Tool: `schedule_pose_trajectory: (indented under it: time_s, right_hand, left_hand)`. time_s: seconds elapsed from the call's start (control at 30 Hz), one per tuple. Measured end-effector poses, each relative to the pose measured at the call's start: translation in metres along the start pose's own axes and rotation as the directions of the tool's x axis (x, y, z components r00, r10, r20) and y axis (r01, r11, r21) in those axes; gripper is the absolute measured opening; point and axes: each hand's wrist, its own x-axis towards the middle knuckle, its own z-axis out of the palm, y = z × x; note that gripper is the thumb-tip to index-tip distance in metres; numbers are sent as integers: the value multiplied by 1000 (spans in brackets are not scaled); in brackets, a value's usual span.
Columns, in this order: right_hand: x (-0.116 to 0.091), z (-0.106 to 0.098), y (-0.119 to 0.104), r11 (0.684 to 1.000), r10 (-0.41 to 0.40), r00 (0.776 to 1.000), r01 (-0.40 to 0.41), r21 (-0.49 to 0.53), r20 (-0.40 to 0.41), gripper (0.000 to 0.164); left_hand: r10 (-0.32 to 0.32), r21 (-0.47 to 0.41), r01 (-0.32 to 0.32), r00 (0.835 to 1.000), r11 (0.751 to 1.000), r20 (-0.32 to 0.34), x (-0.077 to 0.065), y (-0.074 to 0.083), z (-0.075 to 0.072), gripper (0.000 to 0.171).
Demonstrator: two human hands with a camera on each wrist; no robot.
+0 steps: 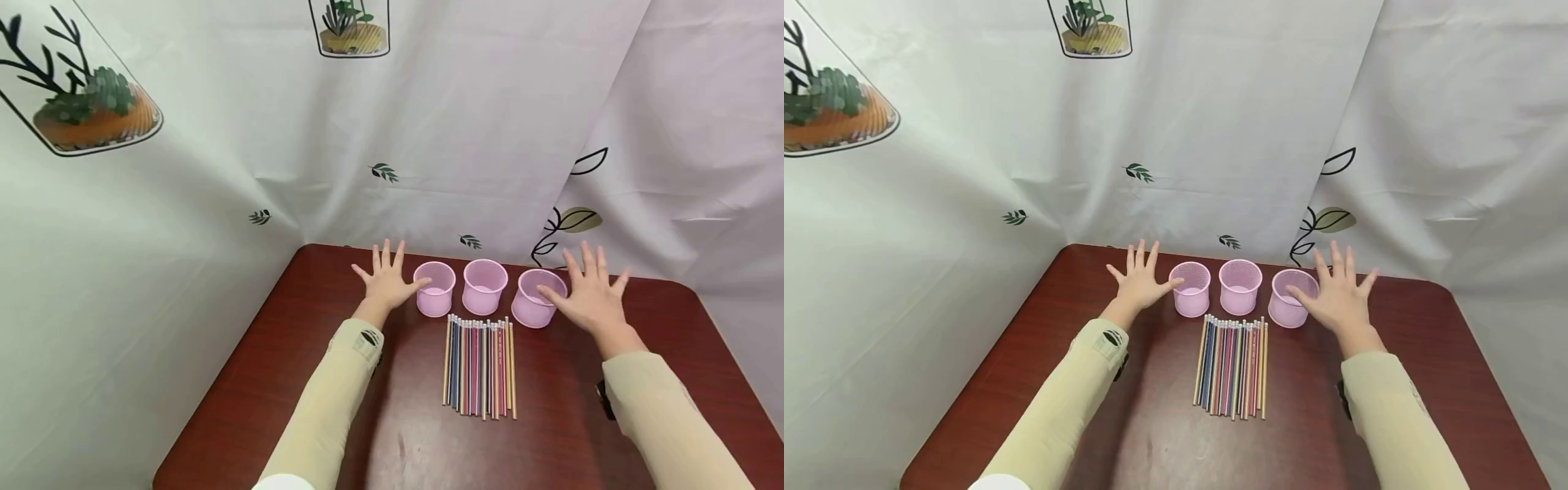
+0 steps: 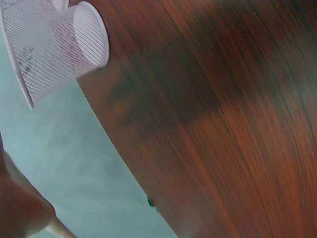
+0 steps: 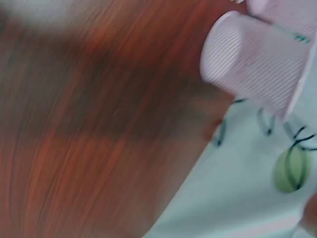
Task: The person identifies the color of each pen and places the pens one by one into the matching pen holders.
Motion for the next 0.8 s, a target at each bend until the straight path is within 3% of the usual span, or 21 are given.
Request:
schedule_pose_trajectory:
  time_s: [0.07, 0.13, 0.17, 0.23, 0.3, 0.37, 0.43, 0.6, 0.7, 0.8]
  right_hand:
    - [-2, -3, -12, 995, -76, 988, 83, 48, -138, 61]
    - [-9, -4, -25, 981, -144, 968, 167, 101, -203, 35]
    - [-14, -3, -31, 971, -173, 965, 200, 130, -197, 23]
    - [-25, 3, -41, 954, -201, 976, 213, 212, -79, 9]
    - [-36, 17, -46, 946, -183, 977, 145, 291, 107, 13]
    - [-44, 34, -47, 937, -123, 954, 21, 348, 274, 18]
    - [-50, 52, -43, 925, -44, 921, -109, 364, 387, 22]
    - [-58, 83, -35, 865, 143, 848, -357, 352, 510, 32]
    - [-59, 88, -33, 842, 204, 812, -431, 325, 547, 41]
    - [-58, 87, -32, 840, 243, 795, -459, 289, 556, 44]
  left_hand:
    - [24, -139, -22, 1000, 990, 10, -1, 6, 4, 102]
    - [38, -297, -27, 999, 954, 33, -3, 13, 8, 104]
    - [41, -371, -21, 998, 928, 48, -4, 16, 11, 105]
    - [42, -500, 1, 996, 866, 74, -6, 22, 17, 106]
    - [32, -589, 31, 995, 807, 96, -6, 25, 24, 106]
    - [21, -656, 60, 993, 752, 115, -6, 27, 30, 106]
    - [14, -703, 87, 991, 706, 136, -5, 27, 36, 105]
    - [1, -758, 115, 989, 642, 150, -5, 26, 50, 101]
    - [-9, -788, 111, 991, 605, 133, -3, 27, 58, 99]
    - [-11, -817, 129, 989, 563, 148, 3, 29, 71, 100]
